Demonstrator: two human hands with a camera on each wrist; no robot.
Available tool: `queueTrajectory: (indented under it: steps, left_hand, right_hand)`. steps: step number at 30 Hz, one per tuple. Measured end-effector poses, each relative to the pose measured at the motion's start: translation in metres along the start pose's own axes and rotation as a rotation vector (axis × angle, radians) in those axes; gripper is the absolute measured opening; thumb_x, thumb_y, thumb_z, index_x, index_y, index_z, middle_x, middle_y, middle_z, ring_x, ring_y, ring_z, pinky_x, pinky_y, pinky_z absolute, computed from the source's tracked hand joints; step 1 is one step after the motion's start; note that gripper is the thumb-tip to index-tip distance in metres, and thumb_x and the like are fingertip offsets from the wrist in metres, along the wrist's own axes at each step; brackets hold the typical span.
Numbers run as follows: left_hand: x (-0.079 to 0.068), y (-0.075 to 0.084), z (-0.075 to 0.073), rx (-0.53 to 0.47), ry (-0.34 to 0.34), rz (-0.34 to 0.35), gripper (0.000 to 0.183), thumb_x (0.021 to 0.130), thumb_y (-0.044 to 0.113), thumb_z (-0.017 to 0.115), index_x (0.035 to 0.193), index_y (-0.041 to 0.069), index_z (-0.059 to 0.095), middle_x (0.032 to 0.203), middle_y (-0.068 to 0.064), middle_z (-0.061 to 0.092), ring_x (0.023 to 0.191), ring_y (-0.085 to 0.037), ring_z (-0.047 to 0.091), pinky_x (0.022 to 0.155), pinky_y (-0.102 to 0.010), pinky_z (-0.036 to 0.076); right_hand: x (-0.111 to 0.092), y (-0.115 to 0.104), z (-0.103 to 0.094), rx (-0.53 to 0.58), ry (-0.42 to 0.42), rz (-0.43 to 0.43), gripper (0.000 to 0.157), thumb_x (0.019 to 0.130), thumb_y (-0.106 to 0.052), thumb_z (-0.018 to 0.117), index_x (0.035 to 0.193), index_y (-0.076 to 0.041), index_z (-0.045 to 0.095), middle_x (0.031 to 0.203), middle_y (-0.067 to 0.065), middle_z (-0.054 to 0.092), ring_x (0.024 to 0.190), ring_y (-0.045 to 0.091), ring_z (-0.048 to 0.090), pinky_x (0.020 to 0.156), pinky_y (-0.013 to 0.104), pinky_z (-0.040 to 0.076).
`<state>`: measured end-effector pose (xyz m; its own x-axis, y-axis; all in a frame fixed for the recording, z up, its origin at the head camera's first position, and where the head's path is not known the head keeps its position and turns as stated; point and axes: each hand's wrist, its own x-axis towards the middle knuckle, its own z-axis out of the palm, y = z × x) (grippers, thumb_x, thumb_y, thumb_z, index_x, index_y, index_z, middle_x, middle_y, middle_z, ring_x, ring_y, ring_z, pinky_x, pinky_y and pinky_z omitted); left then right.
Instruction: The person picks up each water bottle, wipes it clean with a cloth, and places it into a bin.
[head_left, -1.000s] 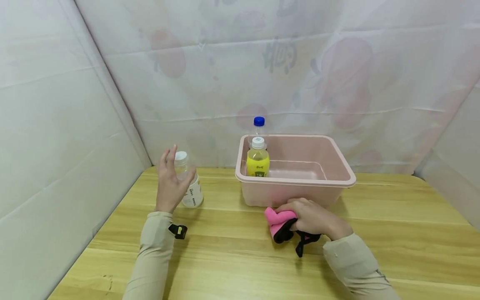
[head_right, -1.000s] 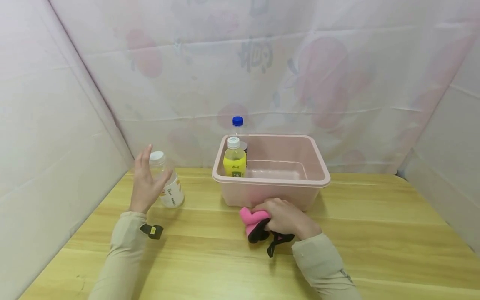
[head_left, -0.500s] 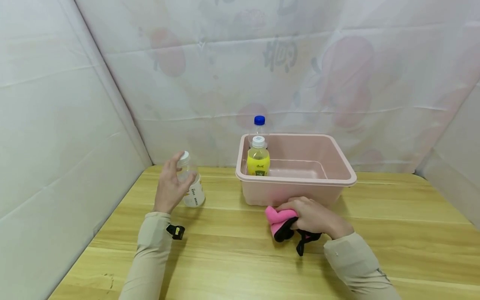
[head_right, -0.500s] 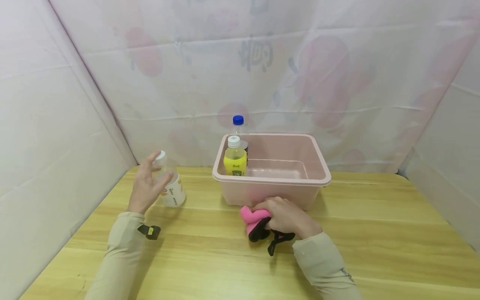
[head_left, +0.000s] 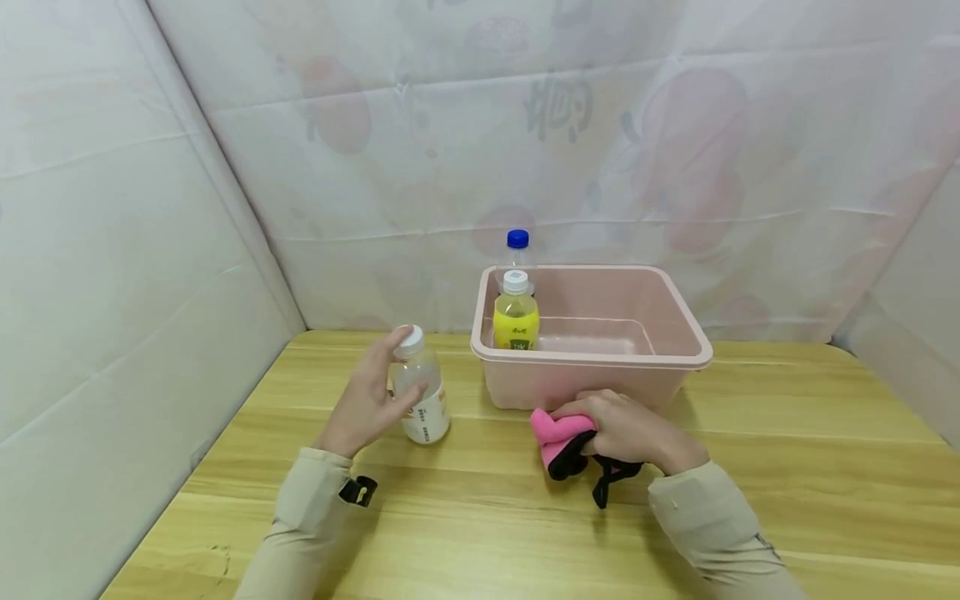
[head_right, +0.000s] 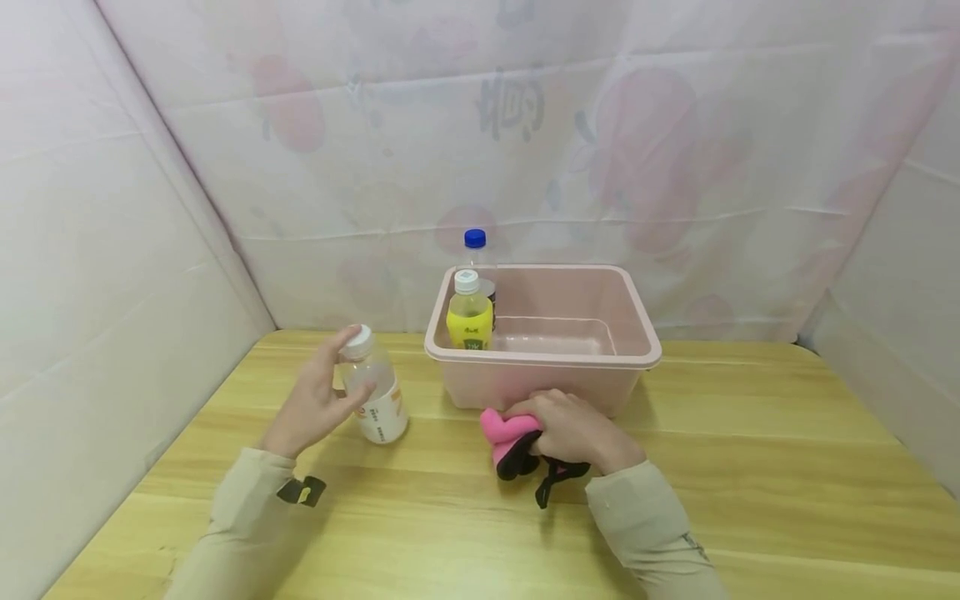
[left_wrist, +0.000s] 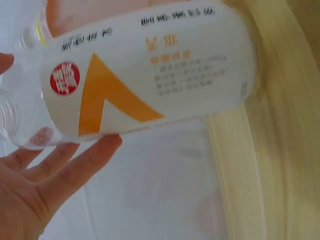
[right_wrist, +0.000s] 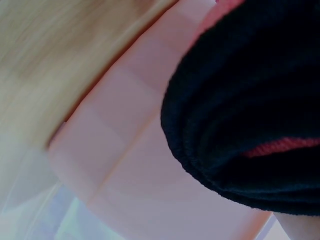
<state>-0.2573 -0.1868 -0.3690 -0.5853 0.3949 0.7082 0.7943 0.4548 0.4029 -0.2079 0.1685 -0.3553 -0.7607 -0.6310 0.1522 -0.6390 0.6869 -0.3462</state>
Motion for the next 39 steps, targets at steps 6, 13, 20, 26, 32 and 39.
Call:
queueTrajectory:
  steps: [6,13,20,26,32,39]
  left_hand:
    - [0.003,0.022,0.013,-0.103,-0.136,0.059,0.072,0.088,0.008,0.075,0.15,0.005,0.037,0.139,-0.022,0.051,0.122,-0.037,0.055,0.089,-0.044,0.06]
    - [0.01,0.04,0.027,-0.213,-0.218,0.09,0.072,0.09,0.007,0.074,0.151,0.005,0.035,0.138,-0.021,0.051,0.119,-0.035,0.056,0.07,-0.025,0.062]
    - [0.011,0.043,0.036,-0.208,-0.22,0.088,0.072,0.09,0.009,0.075,0.15,0.006,0.036,0.138,-0.021,0.051,0.119,-0.034,0.056,0.067,-0.023,0.061]
    - [0.008,0.045,0.042,-0.225,-0.191,0.05,0.072,0.089,0.009,0.076,0.15,0.008,0.037,0.138,-0.02,0.051,0.12,-0.034,0.055,0.066,-0.024,0.061]
    - [0.007,0.046,0.038,-0.238,-0.205,0.028,0.073,0.089,0.009,0.076,0.15,0.008,0.036,0.14,-0.02,0.05,0.122,-0.036,0.055,0.066,-0.024,0.061]
    - [0.008,0.047,0.036,-0.307,-0.241,0.026,0.069,0.093,0.005,0.068,0.152,0.01,0.034,0.141,-0.019,0.049,0.122,-0.036,0.055,0.063,-0.028,0.062]
  right_hand:
    - [0.0,0.0,0.0,0.001,-0.008,0.013,0.041,0.075,-0.003,0.078,0.113,-0.016,0.077,0.107,-0.004,0.07,0.095,0.015,0.063,0.086,0.041,0.056]
    - [-0.001,-0.001,0.0,-0.001,-0.001,0.012,0.04,0.075,-0.003,0.078,0.113,-0.016,0.078,0.105,-0.005,0.069,0.093,0.013,0.062,0.084,0.039,0.056]
    - [-0.001,-0.001,0.0,-0.002,0.001,0.009,0.039,0.075,-0.003,0.077,0.112,-0.016,0.078,0.104,-0.005,0.07,0.092,0.013,0.062,0.083,0.039,0.056]
    - [-0.002,-0.003,0.0,-0.005,0.007,-0.003,0.042,0.074,-0.002,0.077,0.114,-0.015,0.077,0.106,-0.004,0.069,0.093,0.015,0.062,0.085,0.042,0.055]
    - [-0.002,-0.014,-0.01,0.057,0.153,-0.092,0.05,0.077,0.005,0.074,0.123,-0.012,0.073,0.111,-0.001,0.068,0.096,0.016,0.062,0.083,0.041,0.056]
    - [0.001,-0.028,-0.015,0.14,0.59,-0.278,0.064,0.064,0.02,0.067,0.123,-0.003,0.07,0.113,0.007,0.067,0.095,0.018,0.061,0.083,0.021,0.051]
